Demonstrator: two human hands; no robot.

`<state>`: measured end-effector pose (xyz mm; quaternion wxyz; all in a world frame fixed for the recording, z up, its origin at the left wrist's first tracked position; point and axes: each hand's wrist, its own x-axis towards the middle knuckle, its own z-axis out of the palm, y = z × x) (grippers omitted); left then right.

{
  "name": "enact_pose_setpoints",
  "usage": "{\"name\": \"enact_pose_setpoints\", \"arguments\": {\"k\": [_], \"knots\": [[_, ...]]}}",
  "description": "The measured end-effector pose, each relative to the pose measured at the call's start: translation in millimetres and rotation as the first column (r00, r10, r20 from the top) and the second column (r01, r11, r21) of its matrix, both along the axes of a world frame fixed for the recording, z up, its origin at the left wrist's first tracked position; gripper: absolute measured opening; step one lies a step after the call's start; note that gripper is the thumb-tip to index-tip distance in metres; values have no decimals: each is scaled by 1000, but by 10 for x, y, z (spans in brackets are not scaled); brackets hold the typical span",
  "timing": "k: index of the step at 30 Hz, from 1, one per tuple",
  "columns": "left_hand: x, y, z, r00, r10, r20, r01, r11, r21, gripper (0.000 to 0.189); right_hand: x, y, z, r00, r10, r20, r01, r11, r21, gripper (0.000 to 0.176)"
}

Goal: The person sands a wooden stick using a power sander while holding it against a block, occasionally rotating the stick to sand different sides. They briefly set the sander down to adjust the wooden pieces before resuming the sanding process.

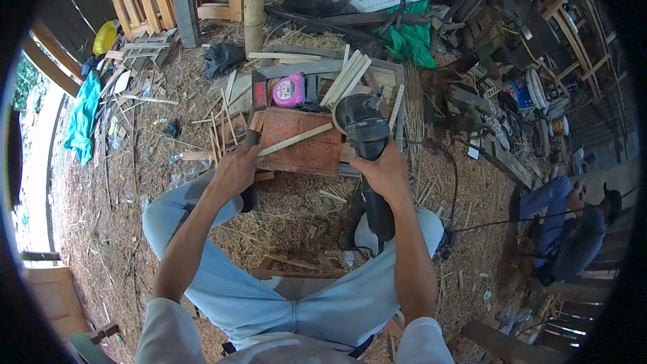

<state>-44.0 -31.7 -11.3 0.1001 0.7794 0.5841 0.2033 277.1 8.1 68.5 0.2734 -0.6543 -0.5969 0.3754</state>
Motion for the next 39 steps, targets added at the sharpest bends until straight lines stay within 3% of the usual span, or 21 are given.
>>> {"name": "enact_pose_setpoints", "arguments": {"k": [3,5,8,15,21,23,24,26,32,35,37,39], "knots": [[61,2,44,1000,16,-5,-16,1000,-20,28,-212,-158,247,996,90,-26,-90,996,23,52],[68,10,64,1000,23,0,-23,999,-39,25,-270,-205,69,989,122,-85,-122,992,6,57],[68,31,26,1000,6,6,-6,1000,-15,21,-429,-278,31,958,286,16,-286,954,84,72],[47,25,27,999,6,-51,-4,1000,28,17,-495,-299,-38,943,330,46,-331,944,11,73],[33,3,57,1000,-26,-12,27,999,47,27,-319,-213,-90,969,245,32,-244,970,-22,68],[30,-3,47,1000,-26,14,25,997,75,31,-208,-153,-169,973,175,-150,-184,982,-51,62],[21,-3,63,1000,-20,5,19,999,27,27,-160,-136,-135,974,175,-146,-184,982,-52,62],[12,-2,63,1000,-18,-5,18,1000,-20,23,-71,-121,-48,996,89,28,-88,995,-41,56],[12,-37,119,999,-53,2,53,998,22,20,89,-42,-72,999,-3,54,2,1000,13,49],[10,-32,113,999,32,-7,-32,999,-31,17,63,-76,112,1000,0,-3,0,998,-57,53],[-5,-12,115,996,88,-10,-88,977,-195,16,78,-109,81,999,-2,-40,1,1000,-27,55],[-18,16,53,999,44,21,-41,992,-118,16,25,-130,119,996,-4,-86,4,1000,-1,56]]}}
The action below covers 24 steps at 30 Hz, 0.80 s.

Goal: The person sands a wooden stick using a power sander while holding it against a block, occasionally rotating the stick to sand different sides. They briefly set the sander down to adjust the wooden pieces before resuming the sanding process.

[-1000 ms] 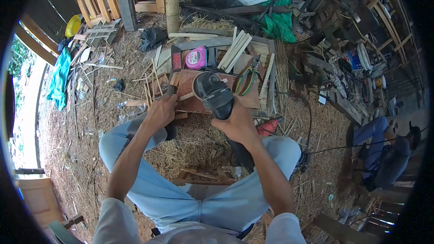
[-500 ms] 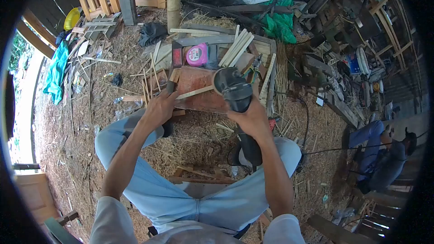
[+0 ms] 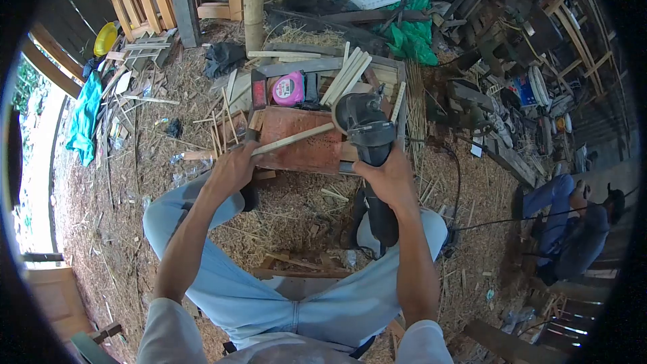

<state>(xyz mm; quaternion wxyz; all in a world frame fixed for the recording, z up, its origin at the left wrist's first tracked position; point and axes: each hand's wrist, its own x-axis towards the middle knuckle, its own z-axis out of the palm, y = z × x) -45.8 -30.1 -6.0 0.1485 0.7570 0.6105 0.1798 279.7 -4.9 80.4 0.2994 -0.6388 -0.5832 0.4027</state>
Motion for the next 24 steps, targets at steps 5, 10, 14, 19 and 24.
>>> {"name": "enact_pose_setpoints", "arguments": {"k": [5,10,14,19,24], "knots": [[123,29,191,999,-51,-17,52,997,50,16,-236,-81,-47,990,131,45,-134,987,86,52],[87,74,149,999,-48,0,48,998,30,9,-444,-123,-80,967,245,67,-248,967,49,63],[76,77,124,998,-54,-30,53,998,-19,7,-520,-150,-93,951,284,121,-290,956,31,70],[89,85,148,997,-82,-6,82,997,-3,9,-473,-160,-134,957,269,112,-271,963,5,68],[113,76,104,996,-81,-27,81,997,-13,14,-363,-118,-64,970,220,101,-225,974,37,65]]}}
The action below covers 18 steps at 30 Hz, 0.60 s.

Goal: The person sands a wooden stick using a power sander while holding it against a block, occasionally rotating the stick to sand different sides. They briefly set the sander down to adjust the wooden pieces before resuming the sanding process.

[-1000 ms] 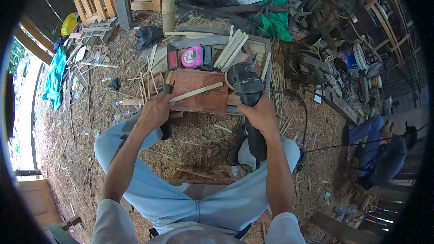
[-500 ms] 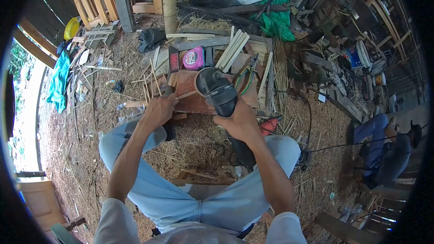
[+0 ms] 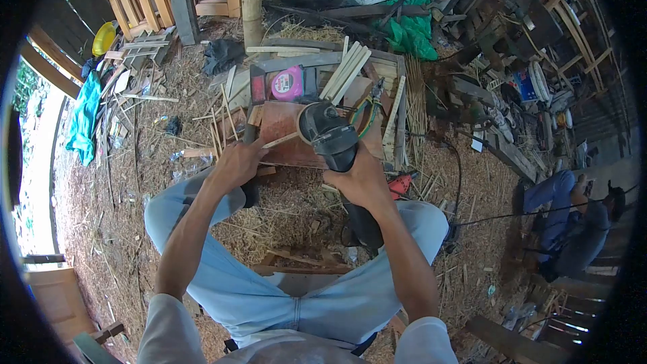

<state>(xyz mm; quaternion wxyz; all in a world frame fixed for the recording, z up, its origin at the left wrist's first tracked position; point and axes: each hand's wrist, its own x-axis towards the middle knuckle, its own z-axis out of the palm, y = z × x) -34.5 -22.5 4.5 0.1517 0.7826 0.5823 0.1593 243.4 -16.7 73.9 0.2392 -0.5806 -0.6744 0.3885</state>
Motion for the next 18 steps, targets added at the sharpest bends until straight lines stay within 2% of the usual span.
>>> {"name": "enact_pose_setpoints", "arguments": {"k": [3,5,8,9,11,13,16,18], "knots": [[-28,-11,-13,1000,-10,-7,10,1000,-9,23,49,19,33,999,-27,20,28,999,-21,64],[-45,-23,-14,1000,-29,-2,29,1000,-11,28,155,71,-190,993,-40,-114,36,999,-37,62],[-59,-34,-13,998,-54,10,54,998,20,34,233,108,-217,989,-99,-106,90,992,-87,60],[-62,-24,-20,999,-42,4,42,999,7,33,247,116,-179,989,-101,-108,92,992,-88,60],[-68,-19,-30,999,-32,-1,32,999,-5,32,279,127,-52,992,-127,30,129,985,-114,58],[-90,-34,-20,1000,-22,-1,22,1000,-15,21,304,135,-16,989,-146,32,149,984,-94,57],[-175,-28,-95,998,-44,32,42,996,78,17,414,198,-157,984,-172,54,175,984,-46,55],[-256,-59,-69,1000,-16,12,16,998,56,14,459,226,-200,981,-185,65,185,983,-9,55]]}}
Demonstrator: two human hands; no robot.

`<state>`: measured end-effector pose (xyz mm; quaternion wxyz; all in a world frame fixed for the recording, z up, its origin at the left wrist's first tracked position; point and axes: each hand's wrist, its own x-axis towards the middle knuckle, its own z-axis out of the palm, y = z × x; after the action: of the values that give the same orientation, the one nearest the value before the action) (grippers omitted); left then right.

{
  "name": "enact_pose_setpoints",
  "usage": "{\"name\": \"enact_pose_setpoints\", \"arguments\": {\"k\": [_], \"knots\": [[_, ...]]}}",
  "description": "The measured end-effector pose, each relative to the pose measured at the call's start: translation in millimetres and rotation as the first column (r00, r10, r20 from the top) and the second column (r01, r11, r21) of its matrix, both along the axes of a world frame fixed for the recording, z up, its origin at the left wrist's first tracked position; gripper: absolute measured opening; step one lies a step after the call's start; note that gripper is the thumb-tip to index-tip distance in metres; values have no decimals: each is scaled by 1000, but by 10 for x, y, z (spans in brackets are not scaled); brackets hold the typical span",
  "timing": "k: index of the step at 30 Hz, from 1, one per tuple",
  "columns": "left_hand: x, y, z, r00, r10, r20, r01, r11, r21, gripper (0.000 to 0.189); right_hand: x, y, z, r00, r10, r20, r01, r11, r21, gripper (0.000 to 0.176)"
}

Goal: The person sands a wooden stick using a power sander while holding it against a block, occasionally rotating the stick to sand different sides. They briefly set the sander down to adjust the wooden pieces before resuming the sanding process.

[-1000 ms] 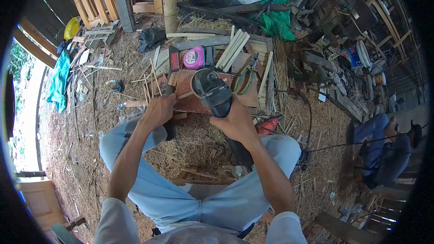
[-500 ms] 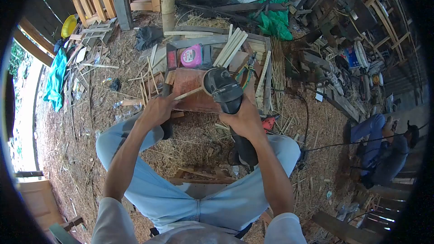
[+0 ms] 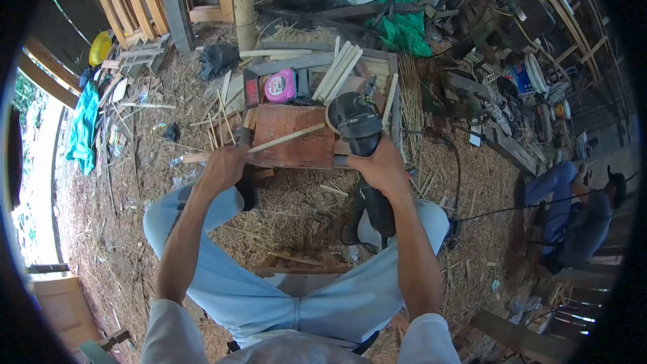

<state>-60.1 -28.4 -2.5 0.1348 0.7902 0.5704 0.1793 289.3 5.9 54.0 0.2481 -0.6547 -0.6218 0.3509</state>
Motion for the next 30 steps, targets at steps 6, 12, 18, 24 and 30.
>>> {"name": "enact_pose_setpoints", "arguments": {"k": [6,12,18,24,30], "knots": [[-12,25,108,999,43,4,-43,975,219,18,71,-49,229,978,-62,-199,58,998,-26,52],[329,392,118,983,42,-178,38,905,424,41,211,-34,139,907,-199,-372,223,975,22,48],[1145,376,53,800,569,193,-589,805,71,57,260,-114,261,878,-215,-429,278,956,90,43],[1845,403,-283,670,741,41,-734,653,189,55,299,-85,278,852,-237,-467,269,963,2,47],[1174,172,-315,783,583,217,-612,784,102,36,269,-134,383,878,-223,-423,251,968,11,47]]}}
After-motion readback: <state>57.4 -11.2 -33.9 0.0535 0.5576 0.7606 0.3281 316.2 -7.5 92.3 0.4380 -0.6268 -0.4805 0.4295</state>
